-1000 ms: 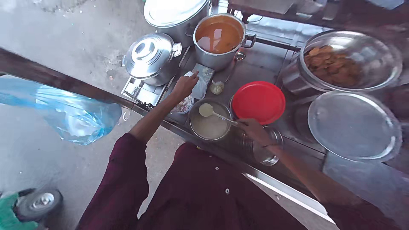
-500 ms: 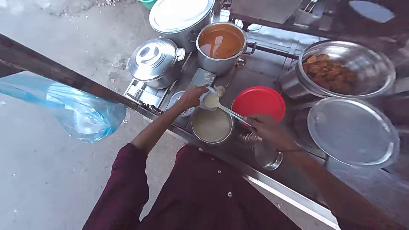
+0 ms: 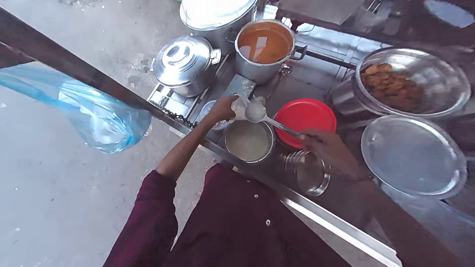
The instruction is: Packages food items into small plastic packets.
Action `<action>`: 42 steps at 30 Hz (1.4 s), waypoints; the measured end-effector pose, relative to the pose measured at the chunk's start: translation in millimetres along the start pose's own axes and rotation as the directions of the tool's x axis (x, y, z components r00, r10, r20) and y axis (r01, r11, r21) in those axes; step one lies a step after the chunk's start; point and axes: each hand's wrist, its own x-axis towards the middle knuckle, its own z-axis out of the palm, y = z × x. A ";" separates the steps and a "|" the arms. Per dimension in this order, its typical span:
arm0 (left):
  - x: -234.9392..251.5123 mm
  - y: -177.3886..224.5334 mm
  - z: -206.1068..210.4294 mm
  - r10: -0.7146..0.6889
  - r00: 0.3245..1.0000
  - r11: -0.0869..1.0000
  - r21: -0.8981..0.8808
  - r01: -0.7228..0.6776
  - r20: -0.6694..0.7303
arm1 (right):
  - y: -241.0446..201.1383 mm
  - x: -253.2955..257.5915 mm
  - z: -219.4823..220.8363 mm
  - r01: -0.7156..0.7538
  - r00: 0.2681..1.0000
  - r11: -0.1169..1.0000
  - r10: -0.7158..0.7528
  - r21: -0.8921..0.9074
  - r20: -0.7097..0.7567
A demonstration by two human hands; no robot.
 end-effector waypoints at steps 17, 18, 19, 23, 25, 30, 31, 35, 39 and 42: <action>-10.0 -6.3 1.6 0.056 0.984 0.997 -0.040 -0.063 -0.172 | 50.3 85.5 163.1 -0.023 0.933 0.745 0.256 -0.666 0.253; -8.6 -10.6 3.1 0.061 0.983 0.997 -0.036 -0.068 -0.173 | 60.5 92.4 167.3 -0.068 0.922 0.790 0.283 -0.609 0.264; -7.7 -14.0 4.4 0.056 0.984 0.997 -0.040 -0.064 -0.170 | 72.6 98.7 171.5 -0.104 0.909 0.832 0.302 -0.545 0.286; -8.6 -14.2 -3.8 -0.096 0.980 0.995 -0.055 0.088 -0.172 | 103.2 109.1 176.5 -0.238 0.873 0.913 0.350 -0.330 0.339; -9.6 -13.8 -13.0 -0.139 0.960 0.989 -0.081 0.123 -0.243 | 110.9 107.4 170.1 -0.289 0.874 0.931 0.352 -0.223 0.335; -4.2 -22.6 -29.9 -0.153 0.929 0.988 -0.080 0.134 -0.338 | 111.8 85.1 142.7 -0.307 0.896 0.951 0.304 -0.042 0.323; -2.2 -25.3 -32.4 -0.120 0.934 0.993 -0.044 0.112 -0.336 | 112.3 80.5 137.3 -0.298 0.903 0.954 0.286 -0.011 0.322; 5.5 -30.1 -38.5 0.008 0.953 0.996 0.085 0.018 -0.303 | 103.6 64.4 110.0 -0.257 0.930 0.956 0.204 0.145 0.304; 13.4 -35.2 -31.8 0.072 0.972 0.988 0.147 -0.040 -0.223 | 66.3 41.3 74.2 -0.234 0.955 0.937 0.171 0.258 0.242; 15.4 -32.3 -28.4 0.082 0.982 0.989 0.134 -0.060 -0.172 | 36.5 31.8 44.5 -0.226 0.956 0.929 0.155 0.291 0.248</action>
